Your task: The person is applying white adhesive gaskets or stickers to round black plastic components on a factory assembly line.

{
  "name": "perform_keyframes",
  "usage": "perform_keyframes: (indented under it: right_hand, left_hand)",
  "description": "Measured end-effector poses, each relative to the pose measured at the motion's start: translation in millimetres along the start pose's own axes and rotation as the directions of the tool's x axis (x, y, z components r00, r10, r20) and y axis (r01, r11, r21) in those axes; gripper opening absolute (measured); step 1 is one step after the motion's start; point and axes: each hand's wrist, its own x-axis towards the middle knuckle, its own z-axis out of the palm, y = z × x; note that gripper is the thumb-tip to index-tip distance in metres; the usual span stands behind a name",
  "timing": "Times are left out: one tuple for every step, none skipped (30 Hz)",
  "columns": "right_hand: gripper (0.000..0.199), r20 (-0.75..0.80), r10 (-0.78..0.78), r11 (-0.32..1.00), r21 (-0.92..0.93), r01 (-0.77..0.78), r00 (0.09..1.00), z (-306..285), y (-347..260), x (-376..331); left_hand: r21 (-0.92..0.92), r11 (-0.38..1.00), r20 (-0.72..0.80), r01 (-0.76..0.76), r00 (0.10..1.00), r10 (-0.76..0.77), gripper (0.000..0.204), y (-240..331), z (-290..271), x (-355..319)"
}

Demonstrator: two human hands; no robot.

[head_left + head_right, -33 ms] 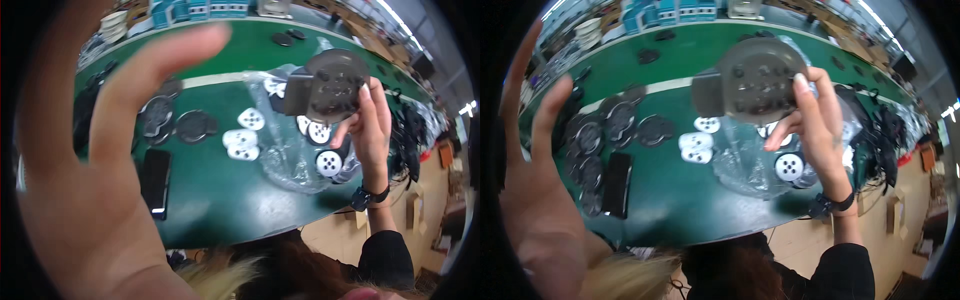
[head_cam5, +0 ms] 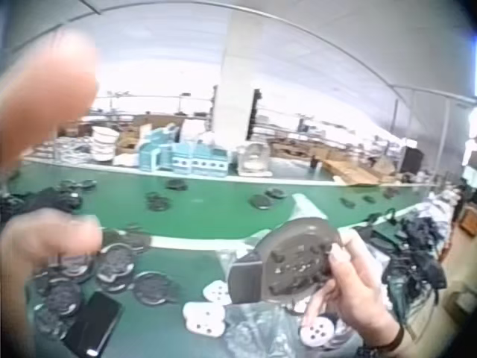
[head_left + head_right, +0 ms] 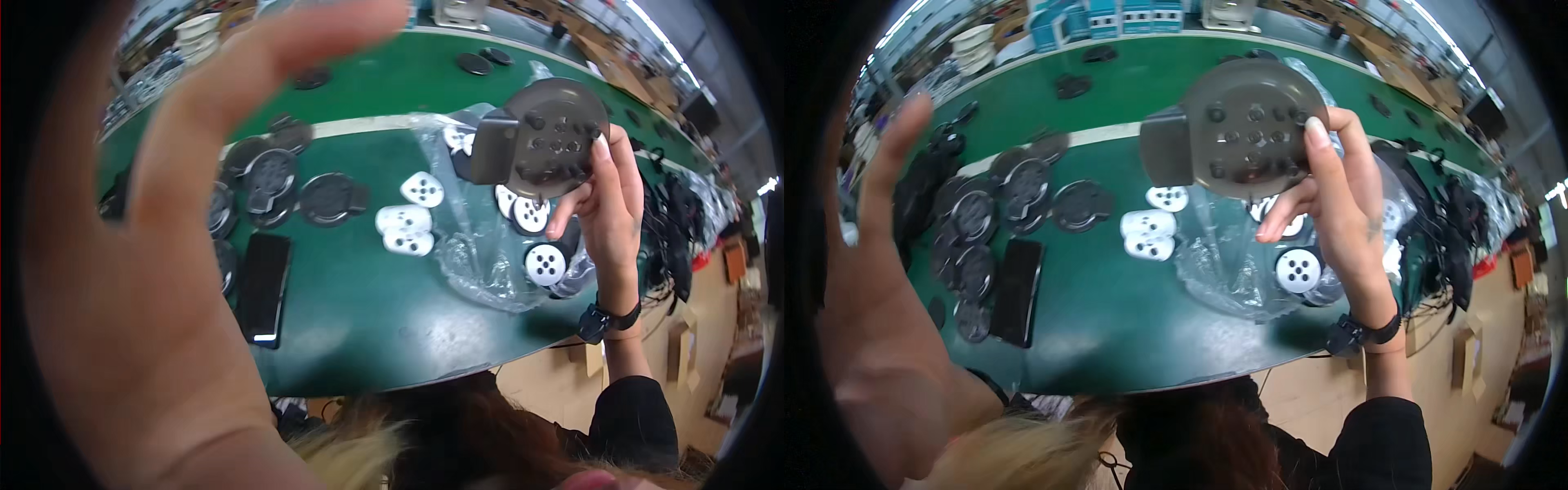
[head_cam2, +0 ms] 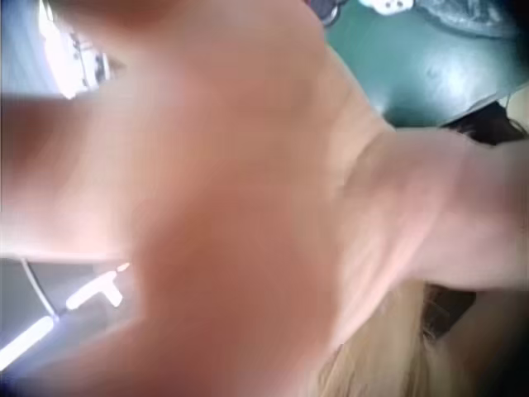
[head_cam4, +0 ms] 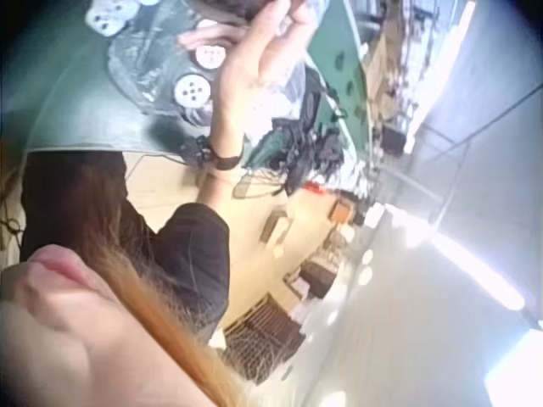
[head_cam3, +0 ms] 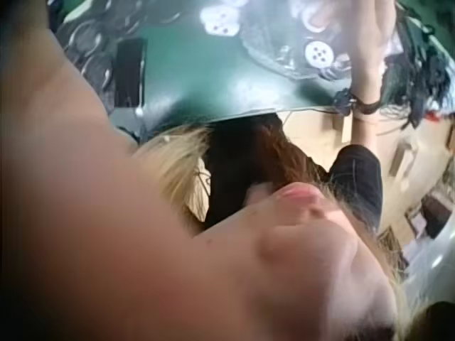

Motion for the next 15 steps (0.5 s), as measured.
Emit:
perform_keyframes:
  right_hand:
    - [0.024, 0.041, 0.02, 0.999, -0.052, -0.018, 0.999, 2, -1, -3]
    - [0.024, 0.069, 0.023, 1.0, 0.003, -0.023, 0.997, 6, -4, -4]
    - [0.024, 0.066, 0.015, 1.0, 0.02, -0.017, 0.998, 5, -5, -9]
    - [0.023, 0.07, 0.049, 0.998, 0.044, -0.052, 0.996, 8, -6, -11]
    - [0.022, 0.15, -0.009, 0.997, 0.074, -0.002, 0.989, 6, -9, -16]
    - [0.022, 0.189, 0.016, 0.988, 0.146, -0.044, 0.982, 6, -10, -20]
    - [0.022, 0.249, -0.029, 0.99, 0.144, -0.008, 0.968, 6, -12, -23]
    - [0.022, 0.259, -0.005, 0.992, 0.126, -0.029, 0.966, 5, -12, -27]
    - [0.023, 0.243, 0.043, 0.991, 0.113, -0.072, 0.969, 6, -13, -35]
    - [0.024, 0.241, 0.104, 0.991, 0.052, -0.12, 0.965, 9, -7, -45]
    - [0.025, 0.288, 0.063, 0.991, 0.093, -0.093, 0.956, 7, -8, -49]
    - [0.026, 0.309, 0.089, 0.99, 0.081, -0.119, 0.947, 4, -6, -54]
    - [0.027, 0.322, 0.096, 0.987, 0.092, -0.133, 0.942, 3, -4, -59]
    - [0.027, 0.32, 0.09, 0.987, 0.098, -0.128, 0.943, 3, -2, -63]
    - [0.026, 0.327, 0.078, 0.986, 0.116, -0.122, 0.942, 3, -1, -67]
  left_hand:
    - [-0.006, 1.0, -0.024, -0.027, 0.999, 0.027, 0.078, 4, -1, 3]
    - [-0.013, 0.999, -0.052, -0.041, 0.998, 0.04, 0.078, 9, -3, 5]
    - [-0.012, 0.998, -0.089, -0.058, 0.994, 0.057, 0.078, 14, 1, 5]
    - [-0.016, 0.997, -0.14, -0.078, 0.987, 0.075, 0.078, 20, 0, 4]
    - [-0.019, 0.995, -0.19, -0.102, 0.977, 0.097, 0.078, 28, 0, 5]
    - [-0.006, 0.991, -0.228, -0.133, 0.965, 0.128, 0.077, 36, -1, 4]
    - [0.006, 0.987, -0.254, -0.163, 0.954, 0.159, 0.077, 43, -3, 4]
    - [0.02, 0.982, -0.274, -0.186, 0.944, 0.185, 0.077, 50, -6, 2]
    - [0.035, 0.976, -0.289, -0.213, 0.933, 0.214, 0.077, 57, -9, 4]
    - [0.037, 0.97, -0.3, -0.241, 0.923, 0.241, 0.077, 62, -15, -2]
    - [0.042, 0.963, -0.311, -0.265, 0.913, 0.265, 0.077, 69, -15, -1]
    - [0.045, 0.957, -0.314, -0.288, 0.905, 0.287, 0.077, 74, -17, -3]
    - [0.045, 0.949, -0.314, -0.311, 0.898, 0.309, 0.077, 79, -18, -5]
    - [0.048, 0.94, -0.302, -0.337, 0.893, 0.335, 0.077, 84, -16, -7]
    - [0.051, 0.931, -0.281, -0.362, 0.889, 0.361, 0.077, 89, -16, -7]
